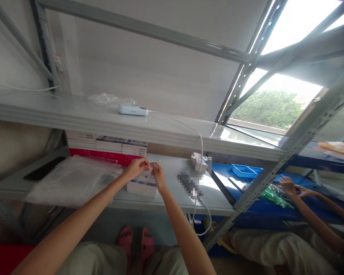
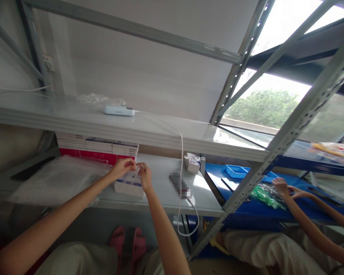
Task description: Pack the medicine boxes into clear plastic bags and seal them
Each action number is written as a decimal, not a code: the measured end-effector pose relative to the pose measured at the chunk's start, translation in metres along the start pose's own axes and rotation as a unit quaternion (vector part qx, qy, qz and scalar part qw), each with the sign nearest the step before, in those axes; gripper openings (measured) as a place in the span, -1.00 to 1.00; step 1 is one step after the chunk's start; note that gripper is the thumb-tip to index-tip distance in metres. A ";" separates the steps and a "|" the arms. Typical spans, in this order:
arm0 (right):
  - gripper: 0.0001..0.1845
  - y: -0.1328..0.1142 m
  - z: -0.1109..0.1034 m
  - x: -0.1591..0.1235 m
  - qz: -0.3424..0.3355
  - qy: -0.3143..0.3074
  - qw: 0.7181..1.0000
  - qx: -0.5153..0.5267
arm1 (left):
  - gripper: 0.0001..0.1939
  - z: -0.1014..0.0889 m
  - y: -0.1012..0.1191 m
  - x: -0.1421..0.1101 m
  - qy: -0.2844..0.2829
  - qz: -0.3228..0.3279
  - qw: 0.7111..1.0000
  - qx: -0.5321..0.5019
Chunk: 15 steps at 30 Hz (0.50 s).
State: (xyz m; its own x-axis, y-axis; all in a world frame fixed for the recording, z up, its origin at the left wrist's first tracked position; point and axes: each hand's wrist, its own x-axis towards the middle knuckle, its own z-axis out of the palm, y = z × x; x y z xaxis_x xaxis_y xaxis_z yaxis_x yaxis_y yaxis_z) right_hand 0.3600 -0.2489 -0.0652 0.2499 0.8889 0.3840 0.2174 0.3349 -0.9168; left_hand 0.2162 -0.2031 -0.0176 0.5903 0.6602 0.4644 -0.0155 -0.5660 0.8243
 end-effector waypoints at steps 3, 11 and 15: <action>-0.53 0.000 -0.003 0.004 0.013 -0.047 0.999 -0.017 | -0.85 0.008 -0.012 -0.006 0.028 0.037 0.999 0.001; -0.74 -0.015 -0.033 0.003 -0.094 -0.152 0.978 -0.110 | -0.84 -0.002 -0.038 -0.005 -0.089 -0.053 0.993 0.058; -0.74 -0.027 -0.039 -0.004 -0.129 -0.221 0.951 -0.174 | -0.91 -0.009 -0.030 -0.004 -0.112 -0.086 0.990 0.009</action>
State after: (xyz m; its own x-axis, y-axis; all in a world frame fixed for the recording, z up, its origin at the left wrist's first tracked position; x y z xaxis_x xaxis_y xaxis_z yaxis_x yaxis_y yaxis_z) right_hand 0.3898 -0.2738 -0.0374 -0.2579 0.8613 0.4378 0.5366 0.5045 -0.6764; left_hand 0.2073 -0.1841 -0.0411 0.7466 0.6234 0.2323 0.1137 -0.4636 0.8787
